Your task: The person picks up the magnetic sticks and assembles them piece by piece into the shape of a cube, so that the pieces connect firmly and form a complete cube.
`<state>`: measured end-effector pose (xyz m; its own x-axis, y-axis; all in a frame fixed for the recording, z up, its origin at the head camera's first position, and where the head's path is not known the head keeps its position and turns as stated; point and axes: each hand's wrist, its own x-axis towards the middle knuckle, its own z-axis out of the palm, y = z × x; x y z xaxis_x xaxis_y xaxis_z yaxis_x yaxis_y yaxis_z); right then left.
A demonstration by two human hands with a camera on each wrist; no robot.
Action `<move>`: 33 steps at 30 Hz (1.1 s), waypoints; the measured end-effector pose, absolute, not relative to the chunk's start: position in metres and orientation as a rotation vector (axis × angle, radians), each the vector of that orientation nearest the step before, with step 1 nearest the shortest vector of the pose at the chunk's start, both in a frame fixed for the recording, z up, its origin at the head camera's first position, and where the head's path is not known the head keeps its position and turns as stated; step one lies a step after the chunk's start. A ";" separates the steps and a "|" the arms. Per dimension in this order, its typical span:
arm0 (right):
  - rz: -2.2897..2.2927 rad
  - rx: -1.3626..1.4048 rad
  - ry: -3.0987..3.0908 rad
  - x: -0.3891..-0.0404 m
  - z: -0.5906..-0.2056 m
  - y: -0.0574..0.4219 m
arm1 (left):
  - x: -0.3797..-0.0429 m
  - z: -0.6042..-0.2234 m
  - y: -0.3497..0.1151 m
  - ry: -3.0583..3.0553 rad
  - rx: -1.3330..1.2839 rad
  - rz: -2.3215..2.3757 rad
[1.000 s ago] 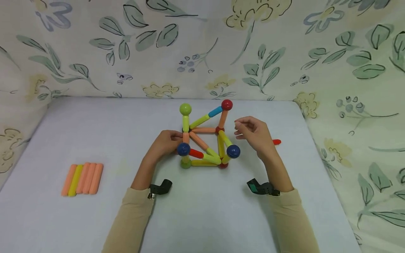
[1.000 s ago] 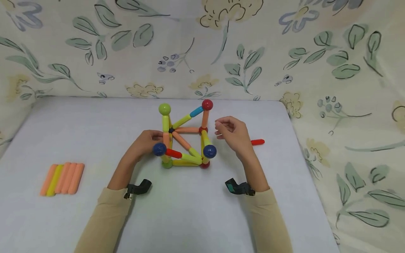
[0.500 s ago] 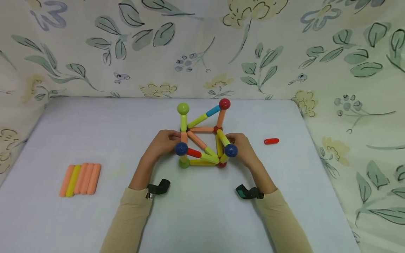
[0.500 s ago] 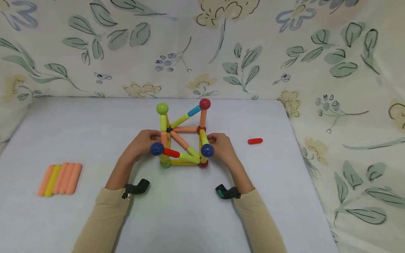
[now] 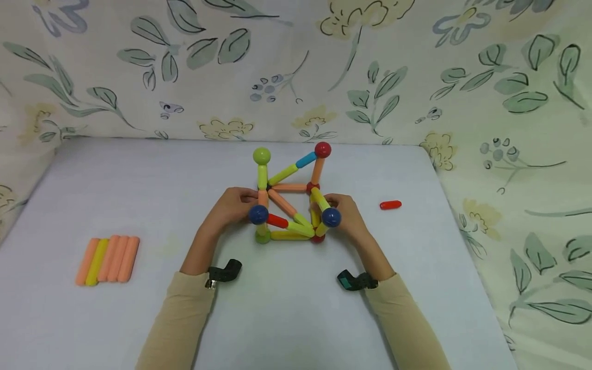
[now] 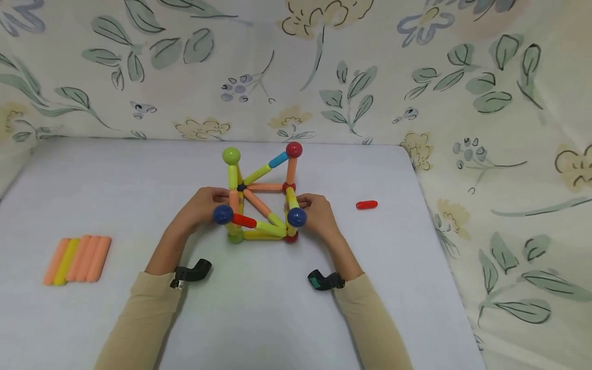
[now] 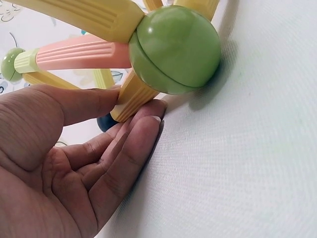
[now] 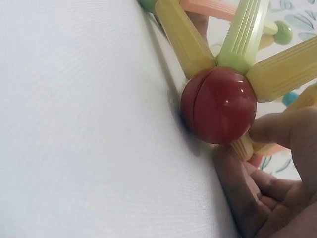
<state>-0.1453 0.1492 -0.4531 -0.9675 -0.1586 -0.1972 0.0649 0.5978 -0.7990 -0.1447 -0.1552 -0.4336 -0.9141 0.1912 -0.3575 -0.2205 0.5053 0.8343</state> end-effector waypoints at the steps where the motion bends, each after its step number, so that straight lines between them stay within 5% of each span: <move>1: -1.312 -0.080 2.578 -0.145 -0.453 0.149 | -0.145 -0.434 -0.155 2.341 -0.027 1.389; 33: -1.399 -0.026 2.521 -0.146 -0.457 0.152 | -0.140 -0.422 -0.156 2.355 -0.031 1.351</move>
<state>-0.1455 0.1519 -0.4572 -0.9667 -0.1392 -0.2145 0.1083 0.5370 -0.8366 -0.1402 -0.1560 -0.4219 -0.9100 0.1872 -0.3700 -0.2249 0.5269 0.8196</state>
